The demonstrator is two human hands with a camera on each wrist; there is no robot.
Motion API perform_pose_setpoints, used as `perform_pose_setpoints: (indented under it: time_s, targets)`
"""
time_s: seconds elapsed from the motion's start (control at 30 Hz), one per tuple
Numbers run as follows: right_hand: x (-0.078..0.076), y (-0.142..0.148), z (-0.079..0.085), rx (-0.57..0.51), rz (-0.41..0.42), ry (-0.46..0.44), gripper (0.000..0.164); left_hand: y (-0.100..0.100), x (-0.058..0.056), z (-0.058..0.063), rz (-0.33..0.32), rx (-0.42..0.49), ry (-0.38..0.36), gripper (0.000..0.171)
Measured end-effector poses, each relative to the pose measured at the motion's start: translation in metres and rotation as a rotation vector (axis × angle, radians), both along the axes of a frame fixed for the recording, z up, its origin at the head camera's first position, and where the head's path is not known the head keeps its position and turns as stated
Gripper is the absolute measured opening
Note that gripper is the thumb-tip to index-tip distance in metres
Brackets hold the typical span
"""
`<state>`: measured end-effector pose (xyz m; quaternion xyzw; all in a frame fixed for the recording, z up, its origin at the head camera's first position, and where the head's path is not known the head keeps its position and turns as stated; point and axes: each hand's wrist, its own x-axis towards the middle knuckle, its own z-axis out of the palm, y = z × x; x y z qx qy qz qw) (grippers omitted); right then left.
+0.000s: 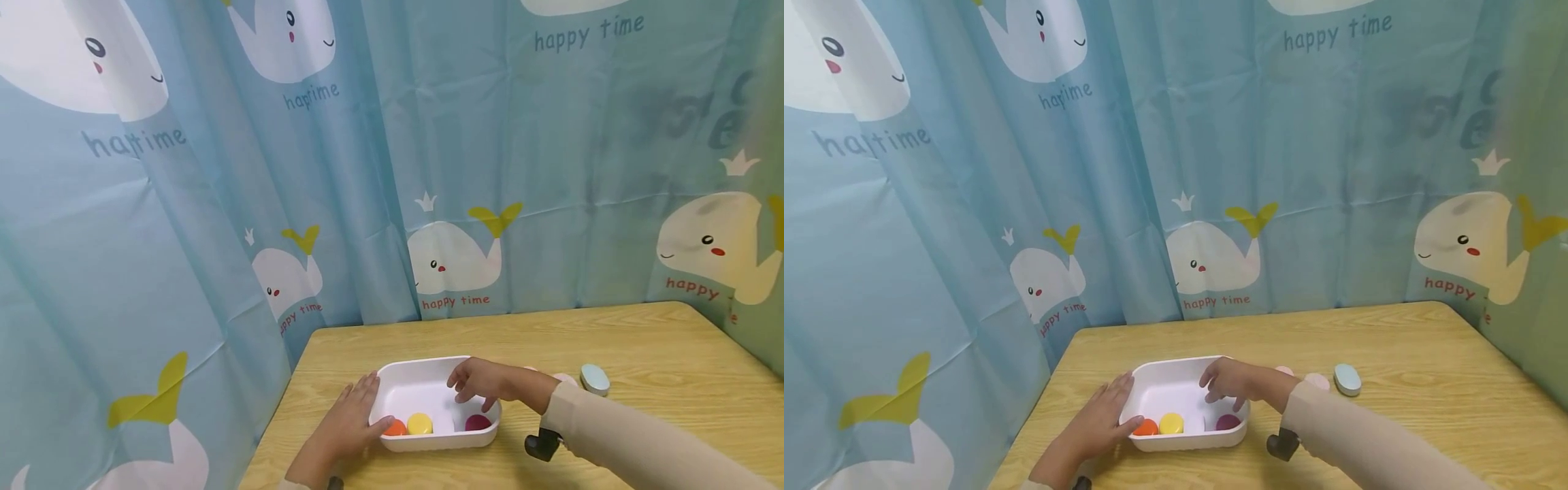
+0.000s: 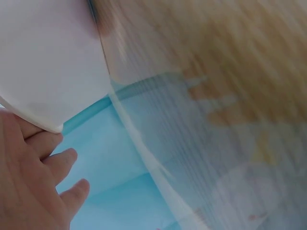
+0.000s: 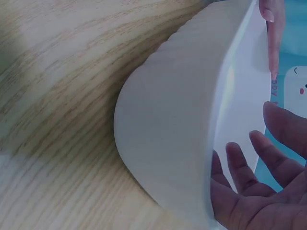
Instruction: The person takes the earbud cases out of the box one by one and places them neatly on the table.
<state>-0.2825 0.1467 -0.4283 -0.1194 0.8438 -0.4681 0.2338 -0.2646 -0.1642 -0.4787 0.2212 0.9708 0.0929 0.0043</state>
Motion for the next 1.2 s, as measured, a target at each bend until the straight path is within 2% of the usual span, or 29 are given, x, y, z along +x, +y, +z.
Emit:
perform_pose_setpoints:
  time_s: [0.2, 0.4, 0.57, 0.87, 1.2]
  targets:
    - [0.001, -0.004, -0.005, 0.034, -0.008, -0.005, 0.023, 0.0, -0.001, 0.0, -0.005, -0.006, 0.006, 0.094]
    - [0.002, -0.011, -0.006, 0.138, 0.039, -0.035, 0.026, -0.001, -0.003, 0.0, -0.028, 0.009, 0.018, 0.092]
    - [0.008, -0.015, -0.011, 0.184, 0.07, -0.07, 0.027, -0.001, -0.003, 0.0, -0.042, 0.009, 0.031, 0.092]
    - [0.013, -0.018, -0.013, 0.214, 0.09, -0.064, 0.028, 0.0, -0.004, -0.004, -0.025, -0.01, 0.022, 0.094]
    - [0.018, -0.021, -0.013, 0.237, 0.058, -0.031, 0.027, 0.0, -0.003, -0.003, -0.026, -0.003, 0.02, 0.093]
